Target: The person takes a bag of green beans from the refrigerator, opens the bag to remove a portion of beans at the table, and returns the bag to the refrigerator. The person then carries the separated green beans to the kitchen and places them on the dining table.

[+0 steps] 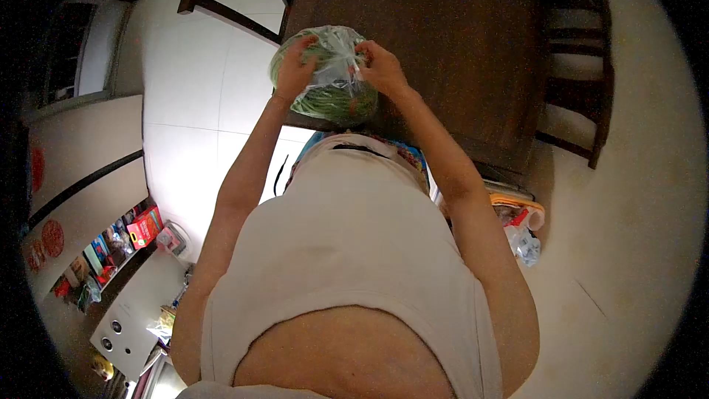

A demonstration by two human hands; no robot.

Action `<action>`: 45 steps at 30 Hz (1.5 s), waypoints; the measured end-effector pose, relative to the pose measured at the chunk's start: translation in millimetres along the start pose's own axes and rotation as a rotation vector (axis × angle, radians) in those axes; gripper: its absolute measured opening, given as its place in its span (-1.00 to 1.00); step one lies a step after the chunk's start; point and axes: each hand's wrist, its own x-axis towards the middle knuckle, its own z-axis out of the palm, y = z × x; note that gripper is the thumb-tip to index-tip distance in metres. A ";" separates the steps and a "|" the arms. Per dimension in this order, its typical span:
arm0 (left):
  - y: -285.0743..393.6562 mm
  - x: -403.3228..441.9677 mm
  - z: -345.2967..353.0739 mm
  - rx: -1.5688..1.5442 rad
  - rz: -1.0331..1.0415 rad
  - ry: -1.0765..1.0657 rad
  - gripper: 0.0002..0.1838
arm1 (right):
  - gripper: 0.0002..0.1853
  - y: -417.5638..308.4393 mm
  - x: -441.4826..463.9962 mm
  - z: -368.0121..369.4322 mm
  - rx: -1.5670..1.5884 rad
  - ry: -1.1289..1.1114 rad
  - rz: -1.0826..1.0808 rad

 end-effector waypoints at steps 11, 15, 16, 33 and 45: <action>-34.2 20.0 -48.5 -0.670 -0.572 0.143 -0.89 | -0.57 74.2 -36.6 -59.9 0.236 -0.127 0.135; -57.5 13.4 -55.9 -0.717 -0.836 0.035 -0.82 | -0.55 95.1 -32.1 -60.4 0.155 -0.321 0.314; -58.3 11.7 -56.9 -0.672 -0.859 0.001 -0.79 | -0.54 89.1 -32.9 -58.3 -0.124 -0.354 0.201; 35.2 64.0 -29.5 1.069 0.020 -0.765 0.21 | -0.21 -15.9 -59.5 -38.1 -0.966 -0.481 -0.122; -2.3 64.6 -49.7 1.133 0.021 -0.890 0.30 | -0.79 -21.3 44.4 15.6 -0.413 -0.185 -0.250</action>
